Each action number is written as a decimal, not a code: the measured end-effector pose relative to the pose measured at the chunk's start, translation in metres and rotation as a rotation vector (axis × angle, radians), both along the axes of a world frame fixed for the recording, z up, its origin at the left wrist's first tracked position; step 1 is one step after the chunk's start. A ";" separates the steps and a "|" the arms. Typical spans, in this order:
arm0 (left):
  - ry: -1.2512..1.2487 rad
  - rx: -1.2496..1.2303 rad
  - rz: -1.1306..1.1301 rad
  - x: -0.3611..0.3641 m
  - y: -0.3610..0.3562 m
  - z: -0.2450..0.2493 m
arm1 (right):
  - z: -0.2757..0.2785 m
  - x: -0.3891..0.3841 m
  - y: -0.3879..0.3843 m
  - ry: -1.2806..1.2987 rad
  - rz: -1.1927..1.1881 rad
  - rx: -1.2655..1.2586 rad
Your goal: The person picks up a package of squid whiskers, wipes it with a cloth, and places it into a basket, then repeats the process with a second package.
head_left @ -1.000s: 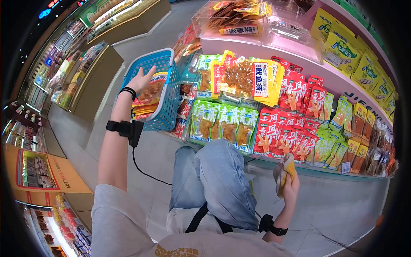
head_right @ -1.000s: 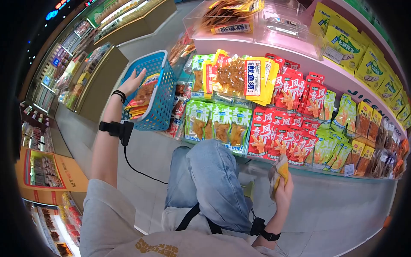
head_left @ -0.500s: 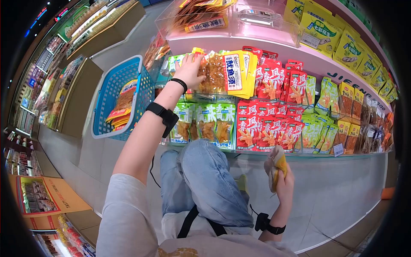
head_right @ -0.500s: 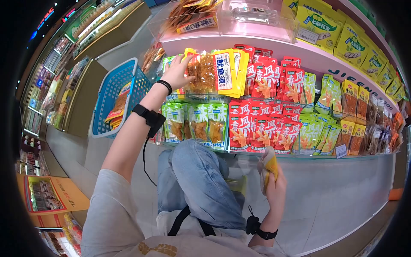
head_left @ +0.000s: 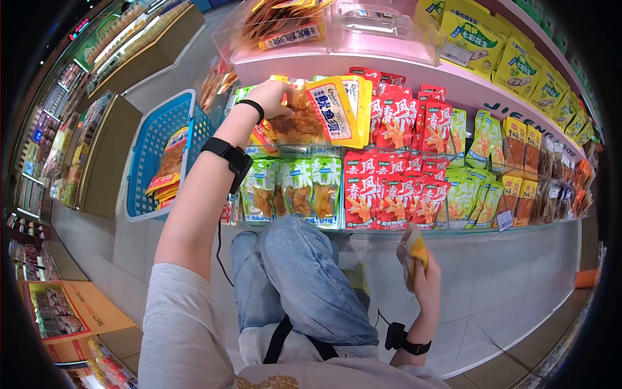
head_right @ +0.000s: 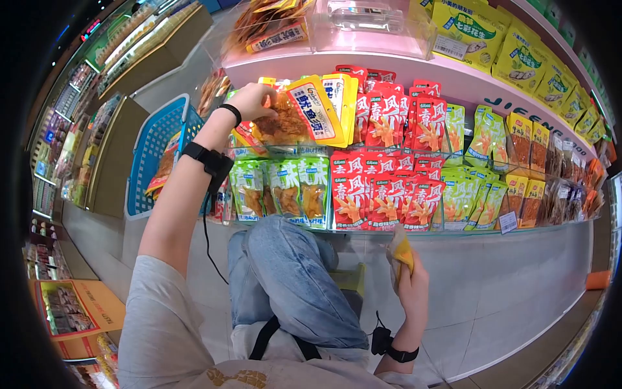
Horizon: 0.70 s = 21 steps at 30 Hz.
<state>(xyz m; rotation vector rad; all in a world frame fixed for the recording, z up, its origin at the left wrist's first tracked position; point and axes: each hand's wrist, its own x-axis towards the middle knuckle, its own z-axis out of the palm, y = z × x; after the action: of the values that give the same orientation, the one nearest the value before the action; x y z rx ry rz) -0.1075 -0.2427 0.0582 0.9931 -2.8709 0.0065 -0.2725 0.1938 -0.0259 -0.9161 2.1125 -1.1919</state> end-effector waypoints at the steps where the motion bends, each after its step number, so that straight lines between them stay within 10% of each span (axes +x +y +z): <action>1: -0.041 0.045 -0.017 0.006 0.007 0.006 | 0.001 0.001 0.000 0.000 -0.002 -0.004; 8: 0.585 -0.069 0.043 0.051 0.105 0.049 | 0.007 0.006 0.000 0.001 0.020 -0.159; 14: 1.976 0.508 0.202 0.062 0.210 0.005 | 0.029 0.014 -0.005 -0.069 -0.046 -0.312; 21: 2.190 1.577 0.050 0.050 0.268 -0.052 | 0.016 0.040 -0.005 -0.331 -0.219 -0.831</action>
<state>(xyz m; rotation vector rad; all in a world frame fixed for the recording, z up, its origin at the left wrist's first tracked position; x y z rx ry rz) -0.0573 0.0255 0.0060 0.2810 -0.3779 -1.8643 -0.2329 0.1886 -0.0096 -0.7316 1.4591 -2.2376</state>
